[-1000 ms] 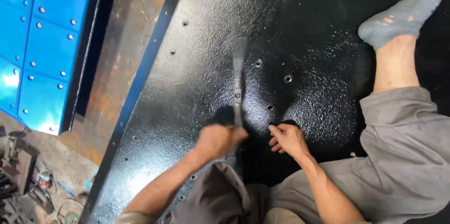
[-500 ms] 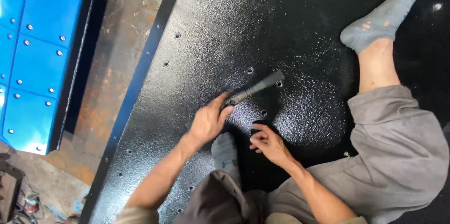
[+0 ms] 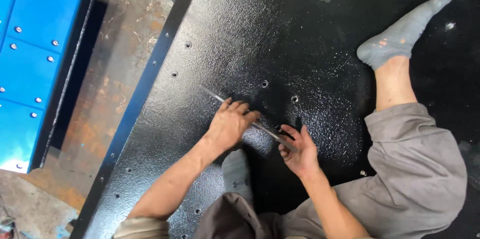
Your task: The person taps threads into holes on a large black metal plate using a manual tap wrench handle.
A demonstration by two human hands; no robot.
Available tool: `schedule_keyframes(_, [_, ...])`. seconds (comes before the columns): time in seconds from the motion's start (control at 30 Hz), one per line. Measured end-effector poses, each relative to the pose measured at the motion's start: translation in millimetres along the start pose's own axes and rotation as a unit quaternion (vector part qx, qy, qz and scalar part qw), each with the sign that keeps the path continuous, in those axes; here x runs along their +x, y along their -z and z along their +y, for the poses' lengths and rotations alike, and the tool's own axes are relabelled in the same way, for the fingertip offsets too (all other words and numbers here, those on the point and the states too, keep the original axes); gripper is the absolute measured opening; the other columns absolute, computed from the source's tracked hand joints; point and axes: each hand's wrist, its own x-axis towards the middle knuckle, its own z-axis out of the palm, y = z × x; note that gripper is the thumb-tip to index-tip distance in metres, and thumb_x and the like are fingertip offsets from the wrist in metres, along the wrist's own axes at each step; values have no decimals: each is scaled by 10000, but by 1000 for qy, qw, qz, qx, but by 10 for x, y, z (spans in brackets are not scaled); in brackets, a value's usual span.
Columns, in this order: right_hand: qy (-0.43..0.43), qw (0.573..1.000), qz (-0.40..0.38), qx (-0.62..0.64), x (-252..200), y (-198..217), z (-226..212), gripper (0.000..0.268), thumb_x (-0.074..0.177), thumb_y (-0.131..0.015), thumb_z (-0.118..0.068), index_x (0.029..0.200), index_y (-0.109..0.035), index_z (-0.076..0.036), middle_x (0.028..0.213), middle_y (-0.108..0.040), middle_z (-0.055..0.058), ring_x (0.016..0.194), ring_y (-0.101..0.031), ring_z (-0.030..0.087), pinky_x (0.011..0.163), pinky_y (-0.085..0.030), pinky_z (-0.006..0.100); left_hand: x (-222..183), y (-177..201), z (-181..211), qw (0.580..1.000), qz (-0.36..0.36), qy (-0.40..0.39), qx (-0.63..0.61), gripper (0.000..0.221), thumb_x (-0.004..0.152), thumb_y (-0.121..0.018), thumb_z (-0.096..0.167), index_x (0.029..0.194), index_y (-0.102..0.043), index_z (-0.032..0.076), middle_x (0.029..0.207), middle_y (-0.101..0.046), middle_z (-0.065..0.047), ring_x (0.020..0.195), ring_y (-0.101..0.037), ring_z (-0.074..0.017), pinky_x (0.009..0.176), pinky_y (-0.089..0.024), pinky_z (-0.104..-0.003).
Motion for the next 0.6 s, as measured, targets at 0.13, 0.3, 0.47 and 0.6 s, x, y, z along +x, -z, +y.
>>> schedule_keyframes(0.13, [50,995,86,-25,2,-1,184,420,1062,-497,-372,1295,-583,-33,1010,-721,157,876,-693,275,743,-564,373,28,-75,112,974,-146,153,-80,608,957,-678,279,1510,-485,115,976,-724,-123,865,-713,-299,764,-559,-452])
schedule_keyframes(0.3, [43,989,115,-86,-80,-318,204,346,1011,-491,-277,1250,-571,-40,1024,-719,156,943,-715,312,817,-578,432,-53,-102,196,955,17,234,-180,796,930,-671,310,1552,-364,-81,658,-710,-157,475,-665,-330,424,-519,-447])
schedule_keyframes(0.47, [20,988,89,-124,-39,-183,237,406,1036,-460,-322,1304,-575,-39,1037,-726,176,935,-731,315,815,-601,424,-136,-70,138,964,-170,193,-67,659,891,-638,244,1460,-494,-56,601,-700,-130,502,-704,-297,496,-565,-435])
schedule_keyframes(0.6, [23,977,80,-197,24,-255,325,411,1027,-512,-308,1344,-556,-50,1079,-724,149,959,-732,293,819,-596,411,-83,-396,57,989,-12,149,-1,384,877,-627,432,848,-662,51,660,-692,-126,567,-701,-303,521,-559,-446])
